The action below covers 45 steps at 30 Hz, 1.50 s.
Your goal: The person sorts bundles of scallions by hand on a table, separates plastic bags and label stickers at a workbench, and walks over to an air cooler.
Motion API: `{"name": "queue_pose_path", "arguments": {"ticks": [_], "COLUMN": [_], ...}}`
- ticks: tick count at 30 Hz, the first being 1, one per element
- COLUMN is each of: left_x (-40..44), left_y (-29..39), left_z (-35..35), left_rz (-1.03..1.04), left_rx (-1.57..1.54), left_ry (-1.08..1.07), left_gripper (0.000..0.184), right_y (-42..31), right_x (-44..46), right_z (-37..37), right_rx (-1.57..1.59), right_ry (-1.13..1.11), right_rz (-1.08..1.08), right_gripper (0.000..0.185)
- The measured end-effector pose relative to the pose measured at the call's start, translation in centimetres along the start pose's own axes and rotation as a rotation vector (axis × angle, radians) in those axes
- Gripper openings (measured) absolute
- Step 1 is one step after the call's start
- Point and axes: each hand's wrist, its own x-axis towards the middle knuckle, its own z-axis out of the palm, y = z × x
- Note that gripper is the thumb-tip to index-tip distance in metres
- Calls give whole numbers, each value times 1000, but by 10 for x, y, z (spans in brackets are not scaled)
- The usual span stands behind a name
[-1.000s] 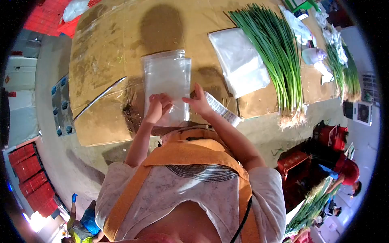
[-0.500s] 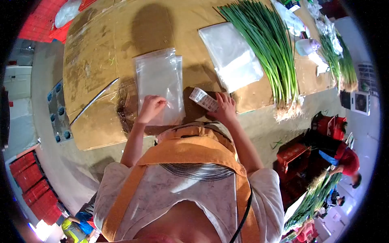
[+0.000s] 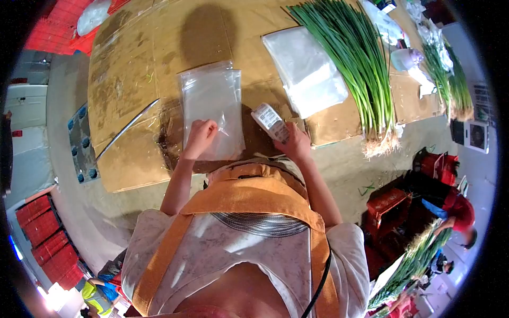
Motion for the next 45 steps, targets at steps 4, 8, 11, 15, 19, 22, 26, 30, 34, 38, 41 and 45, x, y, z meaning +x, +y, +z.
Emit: {"name": "queue_pose_path", "arguments": {"ticks": [4,8,11,15,19,22,26,30,34,38,41,45], "left_x": [1,1,0,-6,-23,-30,-29,-24,-23,-26,-24,-27], "left_y": [3,5,7,12,6,23,21,11,8,20,30,17], "left_z": [1,8,9,5,18,15,34,43,46,30,22,27], "left_rz": [44,38,31,0,-22,-188,-356,-442,-521,-518,-551,-445], "left_rx": [53,88,86,111,280,167,202,107,105,48,-43,-41], "left_ry": [92,184,211,78,90,73,114,112,190,230,268,396], "left_gripper": [5,10,13,17,28,37,40,27,16,9,9,4], "right_y": [-11,-7,-7,-7,3,3,8,16,40,54,51,56], "right_x": [2,4,5,8,18,26,37,45,54,58,57,56], "right_z": [-13,-13,-13,-15,-11,-18,-20,-17,-1,7,7,9], "right_rx": [276,458,594,652,766,856,821,344,226,387,365,378], "right_ry": [-15,-26,-54,-69,-64,-138,-209,-149,-209,-241,-239,-230], "right_rz": [84,97,124,168,53,43,-31,-213,-324,-404,-363,-347], "right_gripper": [61,61,60,59,54,54,53,58,58,56,57,57]}}
